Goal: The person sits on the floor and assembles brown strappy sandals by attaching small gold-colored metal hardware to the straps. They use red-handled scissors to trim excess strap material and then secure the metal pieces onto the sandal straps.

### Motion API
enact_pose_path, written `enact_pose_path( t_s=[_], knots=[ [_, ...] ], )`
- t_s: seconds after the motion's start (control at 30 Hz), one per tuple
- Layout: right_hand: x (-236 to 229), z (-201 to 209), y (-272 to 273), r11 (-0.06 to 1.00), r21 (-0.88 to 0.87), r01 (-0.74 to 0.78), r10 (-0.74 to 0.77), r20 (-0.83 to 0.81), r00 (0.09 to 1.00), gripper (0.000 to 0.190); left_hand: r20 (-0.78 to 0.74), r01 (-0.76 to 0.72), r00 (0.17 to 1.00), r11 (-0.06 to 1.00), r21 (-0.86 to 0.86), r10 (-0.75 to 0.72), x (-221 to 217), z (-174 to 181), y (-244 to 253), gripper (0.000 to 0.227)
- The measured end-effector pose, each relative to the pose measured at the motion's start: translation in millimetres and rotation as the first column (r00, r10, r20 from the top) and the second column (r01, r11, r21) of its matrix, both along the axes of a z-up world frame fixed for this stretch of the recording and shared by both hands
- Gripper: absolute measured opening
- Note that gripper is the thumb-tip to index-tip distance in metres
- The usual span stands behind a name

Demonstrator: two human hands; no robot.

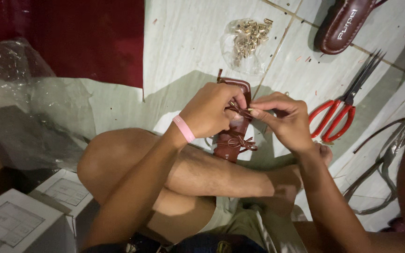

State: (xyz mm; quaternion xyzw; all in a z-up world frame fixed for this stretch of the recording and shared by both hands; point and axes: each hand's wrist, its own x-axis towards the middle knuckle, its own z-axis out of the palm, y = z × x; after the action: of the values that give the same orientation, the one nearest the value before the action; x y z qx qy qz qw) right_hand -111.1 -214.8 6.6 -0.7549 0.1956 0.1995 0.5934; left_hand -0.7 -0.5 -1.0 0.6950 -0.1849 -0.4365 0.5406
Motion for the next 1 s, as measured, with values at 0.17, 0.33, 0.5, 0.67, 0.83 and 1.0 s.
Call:
enact_pose_path(
  t_s=[0.17,0.33,0.5,0.67,0.83,1.0],
  knots=[
    [-12,-7,7,0.954,0.196,0.227,-0.212,-0.093,0.973,0.011,0.048,-0.021,0.999,1.000,-0.020,0.022,-2,-2,0,0.024],
    [-10,-3,1,0.966,0.161,0.202,-0.177,-0.156,0.972,0.015,0.030,-0.013,0.999,0.999,0.036,0.012,-2,0,-1,0.025],
    [-4,-1,1,0.961,0.152,0.230,-0.197,-0.204,0.959,0.015,0.026,-0.009,1.000,1.000,0.027,0.008,-1,1,-1,0.024],
    [-9,-3,14,0.915,0.179,0.363,-0.336,-0.161,0.928,0.013,0.021,-0.021,1.000,0.999,0.038,0.020,-3,1,-3,0.023],
    [-11,-7,19,0.881,0.158,0.447,-0.416,-0.195,0.888,0.014,0.028,-0.056,0.998,0.998,0.019,0.055,-3,4,-3,0.022],
    [-11,-10,24,0.866,0.170,0.470,-0.440,-0.184,0.879,0.015,-0.183,-0.093,0.979,0.995,0.024,0.095,-4,8,-4,0.018]
  ],
)
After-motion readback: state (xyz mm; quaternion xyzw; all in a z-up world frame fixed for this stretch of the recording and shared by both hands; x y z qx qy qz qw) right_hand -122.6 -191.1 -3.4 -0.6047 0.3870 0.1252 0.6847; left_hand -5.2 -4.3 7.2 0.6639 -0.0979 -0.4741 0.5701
